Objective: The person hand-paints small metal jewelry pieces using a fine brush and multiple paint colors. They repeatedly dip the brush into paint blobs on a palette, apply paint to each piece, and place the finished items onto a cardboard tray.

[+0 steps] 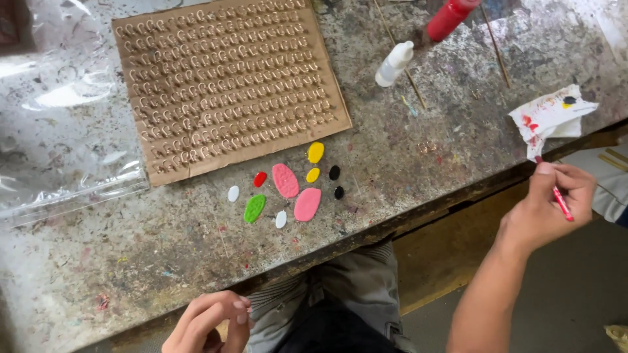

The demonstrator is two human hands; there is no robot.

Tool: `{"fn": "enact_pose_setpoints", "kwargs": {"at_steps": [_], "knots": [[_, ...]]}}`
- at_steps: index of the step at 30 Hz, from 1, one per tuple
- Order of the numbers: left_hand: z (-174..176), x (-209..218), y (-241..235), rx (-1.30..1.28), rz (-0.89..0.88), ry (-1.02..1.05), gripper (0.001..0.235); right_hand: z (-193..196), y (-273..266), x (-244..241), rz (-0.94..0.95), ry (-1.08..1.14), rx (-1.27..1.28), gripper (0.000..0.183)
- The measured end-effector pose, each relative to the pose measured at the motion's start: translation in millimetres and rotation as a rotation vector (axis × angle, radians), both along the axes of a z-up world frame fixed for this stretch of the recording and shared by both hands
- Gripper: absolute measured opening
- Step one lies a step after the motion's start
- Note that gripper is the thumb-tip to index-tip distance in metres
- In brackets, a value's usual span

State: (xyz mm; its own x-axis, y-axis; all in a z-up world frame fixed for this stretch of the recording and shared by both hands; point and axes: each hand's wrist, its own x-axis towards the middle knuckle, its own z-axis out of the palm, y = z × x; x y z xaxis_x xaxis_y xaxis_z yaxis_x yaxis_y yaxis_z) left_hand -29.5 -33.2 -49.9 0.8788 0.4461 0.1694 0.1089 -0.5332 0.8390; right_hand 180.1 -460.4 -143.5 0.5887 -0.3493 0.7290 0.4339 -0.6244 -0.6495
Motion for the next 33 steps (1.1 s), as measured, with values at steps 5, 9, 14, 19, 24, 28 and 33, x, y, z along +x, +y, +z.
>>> {"fn": "enact_pose_setpoints", "kwargs": {"at_steps": [5, 9, 14, 19, 24, 28, 33], "knots": [[-14.8, 8.8, -0.8, -0.153, -0.083, -0.198, 0.004, 33.9, 69.0, -14.9, 0.247, -0.049, 0.000, 0.017], [-17.5, 3.0, -4.3, -0.253, 0.014, -0.104, 0.009, 49.5, 130.3, -28.5, 0.516, 0.030, 0.030, 0.009], [-32.4, -0.2, 0.6, -0.338, 0.003, -0.230, 0.003, 79.4, 196.0, -26.9, 0.692, 0.170, -0.163, 0.010], [-32.6, 6.3, 6.8, -0.268, -0.058, -0.275, 0.006, 93.9, 218.2, -23.3, 0.681, 0.236, -0.434, 0.007], [-38.2, 9.8, 12.7, -0.257, -0.097, -0.269, 0.010, 76.9, 210.5, -26.2, 0.710, 0.200, -0.358, 0.008], [-38.9, 10.1, 13.6, -0.308, -0.092, -0.256, 0.008, 76.1, 210.6, -27.5, 0.697, 0.194, -0.375, 0.009], [-32.8, 14.8, 18.0, -0.313, -0.142, -0.297, 0.011, 74.5, 210.9, -26.3, 0.717, 0.185, -0.411, 0.009]]}}
